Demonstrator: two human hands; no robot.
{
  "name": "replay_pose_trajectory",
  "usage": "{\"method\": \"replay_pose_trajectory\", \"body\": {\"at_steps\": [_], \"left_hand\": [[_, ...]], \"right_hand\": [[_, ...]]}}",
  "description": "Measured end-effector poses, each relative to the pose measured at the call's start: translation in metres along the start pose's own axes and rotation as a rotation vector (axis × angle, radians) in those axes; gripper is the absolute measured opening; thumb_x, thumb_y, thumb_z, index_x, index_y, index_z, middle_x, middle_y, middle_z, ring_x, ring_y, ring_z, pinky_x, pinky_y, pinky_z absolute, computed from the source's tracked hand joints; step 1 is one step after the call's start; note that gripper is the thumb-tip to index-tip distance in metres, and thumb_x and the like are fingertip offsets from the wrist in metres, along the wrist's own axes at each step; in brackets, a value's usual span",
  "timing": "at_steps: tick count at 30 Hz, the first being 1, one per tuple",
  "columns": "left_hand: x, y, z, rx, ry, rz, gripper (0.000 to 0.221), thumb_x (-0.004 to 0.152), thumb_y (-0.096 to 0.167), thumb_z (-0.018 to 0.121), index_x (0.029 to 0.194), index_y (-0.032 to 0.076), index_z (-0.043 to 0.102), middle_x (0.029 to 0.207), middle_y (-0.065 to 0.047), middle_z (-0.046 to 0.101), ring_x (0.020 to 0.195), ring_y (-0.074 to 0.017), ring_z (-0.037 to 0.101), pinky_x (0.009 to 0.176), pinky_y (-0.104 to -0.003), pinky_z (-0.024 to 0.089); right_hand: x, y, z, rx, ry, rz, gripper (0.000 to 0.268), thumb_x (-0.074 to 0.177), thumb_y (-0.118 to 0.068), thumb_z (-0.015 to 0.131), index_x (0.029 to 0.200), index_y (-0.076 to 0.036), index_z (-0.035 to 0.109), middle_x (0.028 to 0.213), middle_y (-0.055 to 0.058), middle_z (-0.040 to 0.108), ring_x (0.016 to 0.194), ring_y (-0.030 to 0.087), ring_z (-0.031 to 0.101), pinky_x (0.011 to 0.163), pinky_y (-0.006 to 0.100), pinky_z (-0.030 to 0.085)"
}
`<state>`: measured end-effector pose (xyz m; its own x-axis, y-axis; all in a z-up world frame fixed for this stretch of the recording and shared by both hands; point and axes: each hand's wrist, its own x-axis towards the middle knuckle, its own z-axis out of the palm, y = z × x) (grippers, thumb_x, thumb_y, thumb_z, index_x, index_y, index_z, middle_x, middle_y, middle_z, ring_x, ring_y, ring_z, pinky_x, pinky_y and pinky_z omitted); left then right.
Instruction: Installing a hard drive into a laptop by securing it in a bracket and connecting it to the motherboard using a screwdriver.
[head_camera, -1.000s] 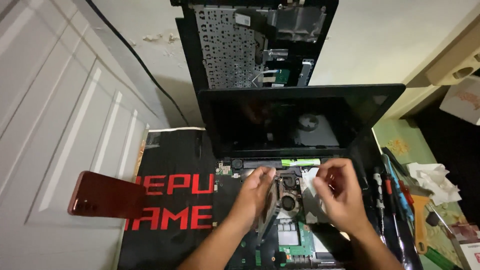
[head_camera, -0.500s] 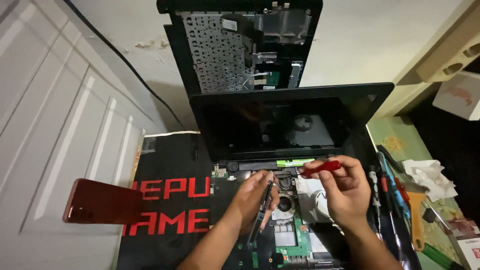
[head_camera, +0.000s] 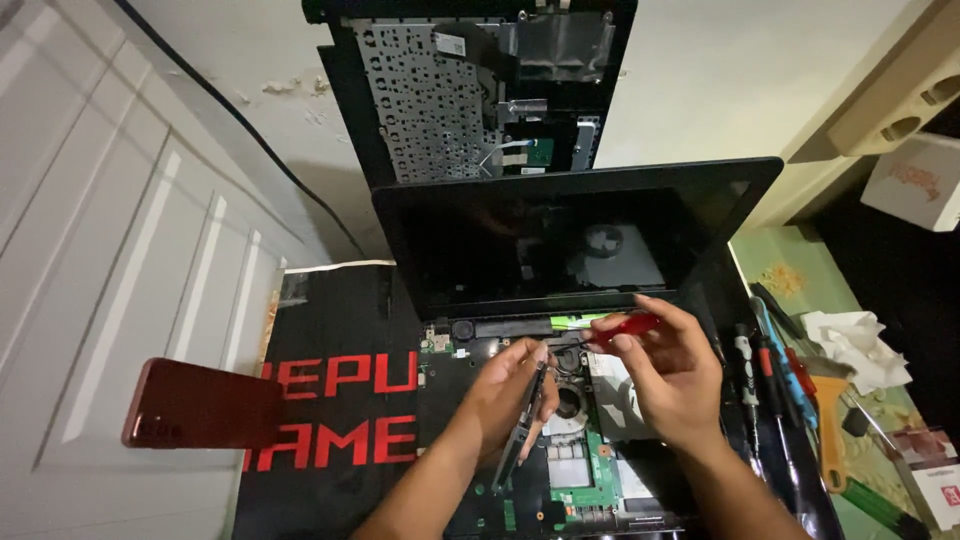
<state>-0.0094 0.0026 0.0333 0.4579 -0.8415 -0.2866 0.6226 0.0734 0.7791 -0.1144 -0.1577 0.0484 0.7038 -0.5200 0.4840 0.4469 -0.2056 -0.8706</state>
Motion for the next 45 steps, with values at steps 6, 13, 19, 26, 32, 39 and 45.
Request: {"method": "replay_pose_trajectory", "body": {"at_steps": [6,13,19,26,32,39,45], "left_hand": [[0.0,-0.001,0.002,-0.043,0.008,0.022,0.034,0.109,0.035,0.049,0.111,0.001,0.047,0.061,-0.014,0.057,0.024,-0.0206,0.039,0.022,-0.029,0.027],[0.014,-0.019,-0.014,-0.011,0.029,0.037,0.029,0.109,0.033,0.05,0.109,0.004,0.049,0.058,-0.012,0.057,0.031,-0.0178,0.041,0.029,-0.029,0.033],[0.009,-0.008,-0.014,0.116,0.132,0.073,0.027,0.107,0.036,0.053,0.106,0.008,0.055,0.063,-0.009,0.064,0.046,-0.0137,0.054,0.047,-0.026,0.04],[-0.005,0.023,-0.009,0.483,0.211,0.044,0.038,0.1,0.047,0.049,0.111,0.013,0.063,0.09,-0.002,0.066,0.086,-0.015,0.065,0.082,-0.031,0.049],[-0.007,0.023,-0.007,0.393,0.166,-0.004,0.026,0.108,0.036,0.053,0.099,0.012,0.054,0.051,0.002,0.038,0.037,-0.0095,0.037,0.036,-0.027,0.028],[-0.009,0.024,-0.008,0.367,0.122,-0.055,0.025,0.109,0.036,0.052,0.103,0.012,0.05,0.049,-0.003,0.043,0.034,-0.0117,0.041,0.026,-0.026,0.028],[-0.021,0.04,0.006,0.508,0.116,-0.098,0.025,0.11,0.033,0.051,0.107,0.009,0.057,0.044,-0.002,0.048,0.028,-0.0126,0.039,0.031,-0.028,0.028]], "right_hand": [[0.002,-0.001,0.0,-0.037,-0.021,0.006,0.039,0.097,0.002,0.058,0.135,0.003,0.049,0.109,0.026,0.072,0.101,0.036,0.076,0.093,0.047,0.07],[0.001,-0.003,0.0,-0.091,-0.014,0.029,0.039,0.096,0.002,0.059,0.134,0.003,0.05,0.108,0.026,0.074,0.1,0.036,0.078,0.092,0.045,0.07],[0.008,-0.008,-0.005,-0.006,-0.06,0.105,0.02,0.093,0.001,0.066,0.11,-0.001,0.057,0.104,0.024,0.078,0.095,0.031,0.079,0.088,0.041,0.069],[0.014,0.003,-0.025,-0.268,-0.212,0.318,0.016,0.079,-0.007,0.083,0.091,0.0,0.074,0.084,0.013,0.079,0.068,0.018,0.075,0.061,0.027,0.064],[0.014,0.013,-0.026,-0.363,-0.363,0.299,0.014,0.081,-0.01,0.083,0.093,-0.005,0.077,0.087,0.006,0.08,0.079,0.013,0.076,0.071,0.024,0.062],[0.011,0.014,-0.021,-0.386,-0.431,0.374,0.012,0.085,-0.014,0.081,0.093,-0.006,0.079,0.079,0.003,0.077,0.068,0.011,0.067,0.062,0.024,0.055],[0.013,0.009,-0.017,-0.4,-0.489,0.378,0.018,0.09,-0.017,0.074,0.105,-0.008,0.077,0.086,0.003,0.08,0.074,0.01,0.072,0.069,0.024,0.06]]}}
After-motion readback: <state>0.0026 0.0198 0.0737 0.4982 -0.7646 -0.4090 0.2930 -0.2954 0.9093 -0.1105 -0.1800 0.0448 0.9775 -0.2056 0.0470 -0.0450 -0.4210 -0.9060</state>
